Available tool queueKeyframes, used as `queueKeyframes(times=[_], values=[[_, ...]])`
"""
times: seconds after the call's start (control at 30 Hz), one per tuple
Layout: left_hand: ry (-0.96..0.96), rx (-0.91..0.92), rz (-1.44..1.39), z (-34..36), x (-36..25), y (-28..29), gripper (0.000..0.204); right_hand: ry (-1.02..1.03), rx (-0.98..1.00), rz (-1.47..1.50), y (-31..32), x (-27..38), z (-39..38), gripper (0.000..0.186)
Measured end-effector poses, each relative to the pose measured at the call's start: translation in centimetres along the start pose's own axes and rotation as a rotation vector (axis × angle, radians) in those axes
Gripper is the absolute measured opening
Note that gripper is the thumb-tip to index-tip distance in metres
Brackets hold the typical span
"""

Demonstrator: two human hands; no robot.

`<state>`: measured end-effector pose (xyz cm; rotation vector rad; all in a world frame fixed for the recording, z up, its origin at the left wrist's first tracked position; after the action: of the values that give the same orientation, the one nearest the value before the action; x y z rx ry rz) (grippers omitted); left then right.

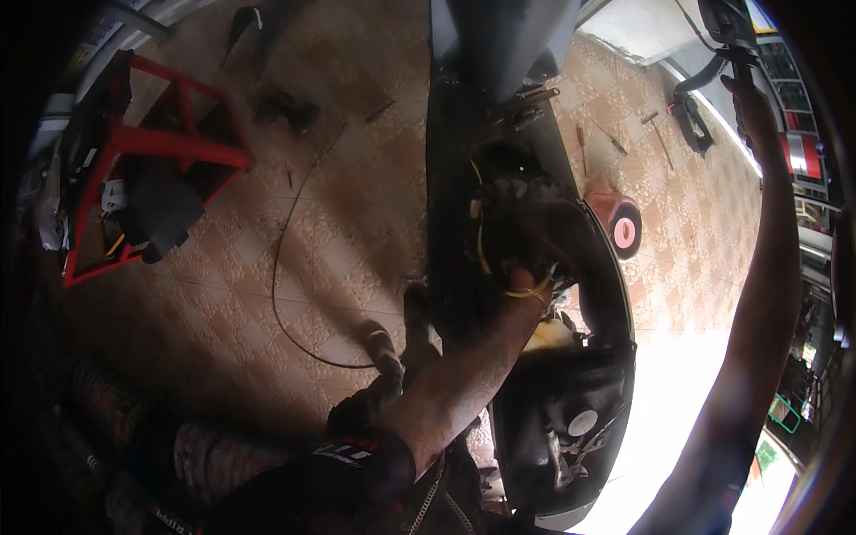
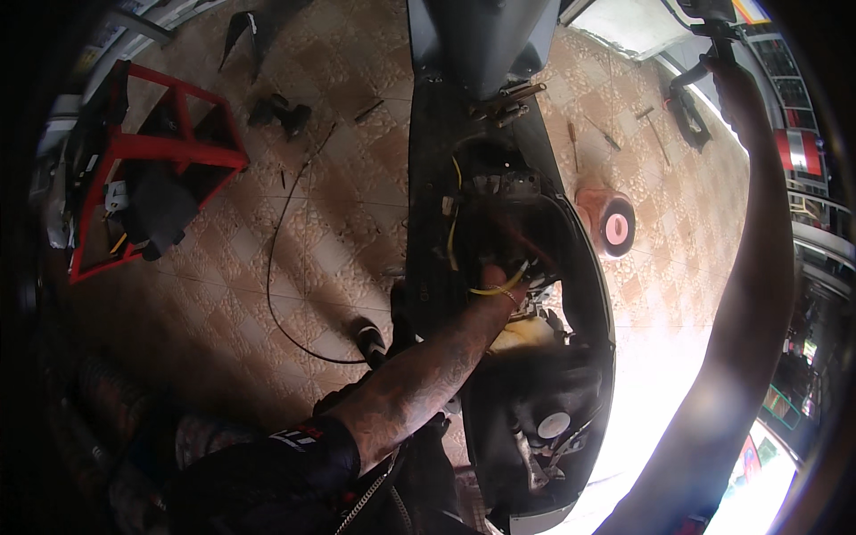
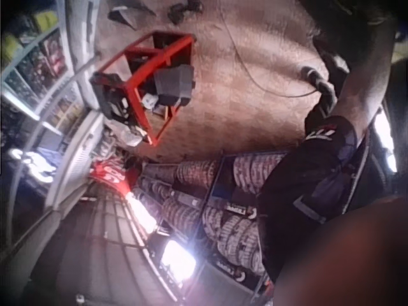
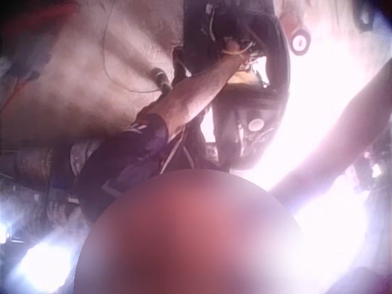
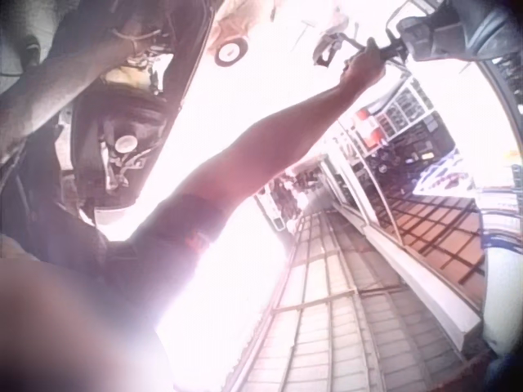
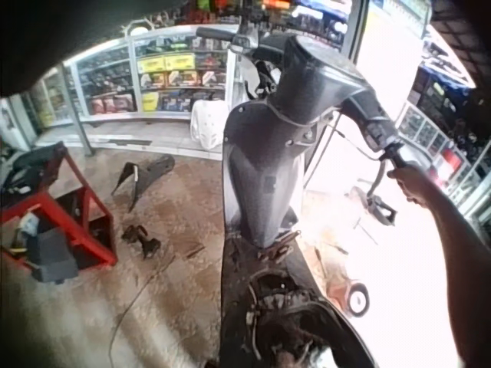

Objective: The person works on a scooter's internal components, manipulating wires and parts under the seat area. They use a screwdriver to adjust or remove fasteners on the scooter's body panel, then walk to retrieve a cloth and return to continue working on the scooter's wiring.

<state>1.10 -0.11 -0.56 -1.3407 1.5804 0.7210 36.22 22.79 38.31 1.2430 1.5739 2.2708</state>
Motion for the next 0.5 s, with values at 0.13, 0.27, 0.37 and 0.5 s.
queueKeyframes(times=[0.13, 0.27, 0.37, 0.5], values=[[0.042, 0.086, -0.052, 0.7, 1.4, -0.6, 0.076, 0.106, -0.025, 0.062, 0.1, 0.2, 0.7, 0.032], [0.345, -0.040, -0.909, 0.7, 4.4, -2.2, 0.042, 0.014, -0.123, -0.121, 1.2, -2.9, 2.1, 0.032], [0.338, -0.060, -0.892, 0.2, 4.9, -2.3, 0.072, 0.298, -0.239, -0.248, 1.3, -2.1, 2.5, 0.034], [0.153, 0.065, -0.542, -0.3, 3.5, -1.6, 0.080, 0.453, -0.330, -0.268, 1.4, -1.3, 2.2, 0.034]])
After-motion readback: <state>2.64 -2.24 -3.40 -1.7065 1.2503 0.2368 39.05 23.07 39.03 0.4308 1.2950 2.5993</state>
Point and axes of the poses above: each hand's wrist, its own z-axis towards the middle knuckle, its own y-axis out of the back of the hand, x = y × z, the point moved 9 cm from there along z, towards the middle knuckle, and after that the axes turned 7 degrees about -x, right-handed, at the moved point
